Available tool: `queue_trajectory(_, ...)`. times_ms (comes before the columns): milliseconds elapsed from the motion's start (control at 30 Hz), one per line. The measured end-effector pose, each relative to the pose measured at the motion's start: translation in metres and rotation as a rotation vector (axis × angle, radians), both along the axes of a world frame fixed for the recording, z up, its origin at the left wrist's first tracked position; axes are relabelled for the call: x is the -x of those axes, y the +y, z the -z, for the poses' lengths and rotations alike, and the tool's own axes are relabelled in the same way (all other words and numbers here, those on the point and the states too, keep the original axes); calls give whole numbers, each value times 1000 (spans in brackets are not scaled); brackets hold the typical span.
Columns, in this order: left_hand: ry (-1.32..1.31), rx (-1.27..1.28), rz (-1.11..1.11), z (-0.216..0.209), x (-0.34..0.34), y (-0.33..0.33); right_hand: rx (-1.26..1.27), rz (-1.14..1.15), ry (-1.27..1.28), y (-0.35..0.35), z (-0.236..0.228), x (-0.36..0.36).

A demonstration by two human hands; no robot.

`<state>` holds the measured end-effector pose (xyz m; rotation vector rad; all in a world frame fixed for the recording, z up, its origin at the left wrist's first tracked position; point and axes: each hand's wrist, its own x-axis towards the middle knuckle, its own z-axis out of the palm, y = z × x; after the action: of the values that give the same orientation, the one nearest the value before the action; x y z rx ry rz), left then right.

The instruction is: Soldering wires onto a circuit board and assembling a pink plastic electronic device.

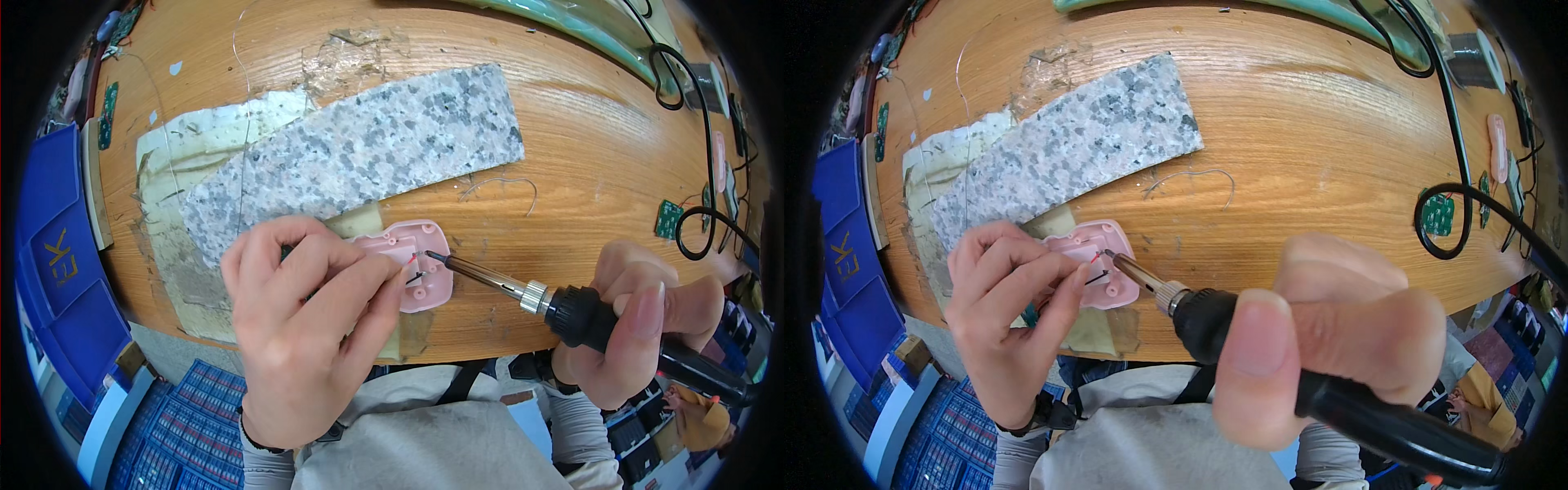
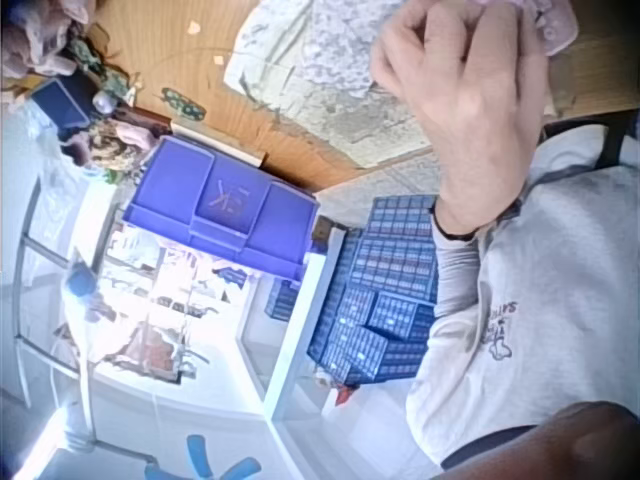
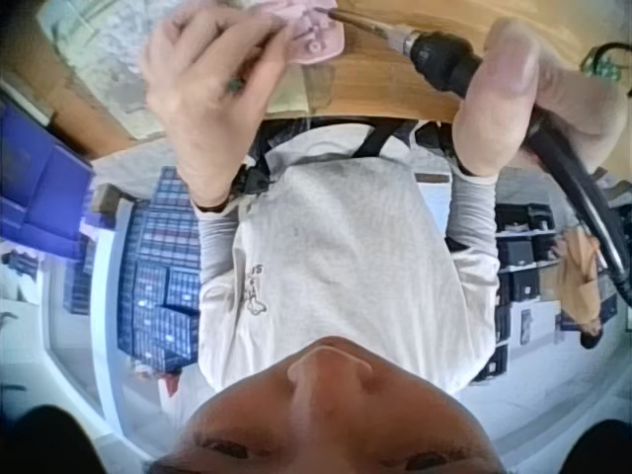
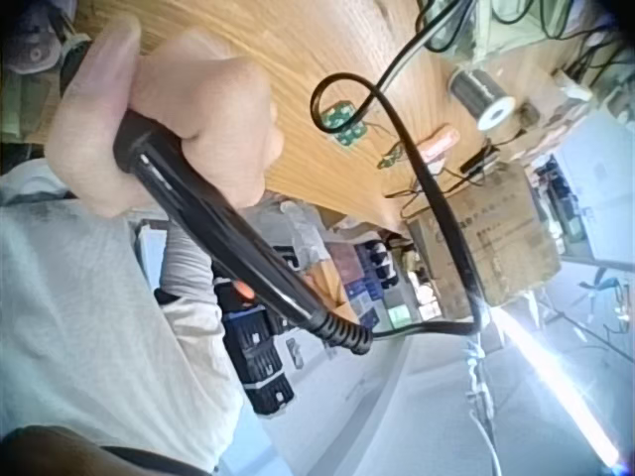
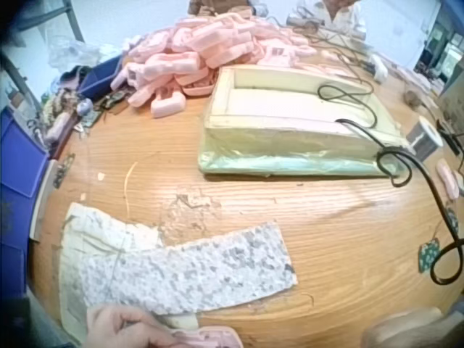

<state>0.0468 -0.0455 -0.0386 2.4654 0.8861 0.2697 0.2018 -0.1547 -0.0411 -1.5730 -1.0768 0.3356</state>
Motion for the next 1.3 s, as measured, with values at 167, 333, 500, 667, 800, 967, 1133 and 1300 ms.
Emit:
queue_trajectory(167, 29, 22, 42, -3, -3, 4, 5, -10, 46, -2, -3, -3)
queue_trajectory(333, 39, 30, 61, -2, -2, 5, -28, -53, 7, -5, 1, -7)
queue_trajectory(500, 46, 47, 60, 0, -1, 7, -136, -46, -21, -8, 16, -5)
queue_trajectory(667, 50, 52, 56, -4, -4, 6, -106, 7, -26, -5, 10, 0)
queue_trajectory(800, 60, 55, 59, -4, -5, 8, -30, 68, -19, -1, 6, 3)
queue_trajectory(967, 60, 69, 56, -5, -5, 8, 13, 64, -12, 2, 2, 2)
queue_trajectory(1133, 68, 82, 58, -5, -7, 9, 55, 24, -29, 1, -1, -1)
queue_trajectory(1300, 64, 75, 55, -5, -8, 9, 78, -12, -27, 0, -3, 0)
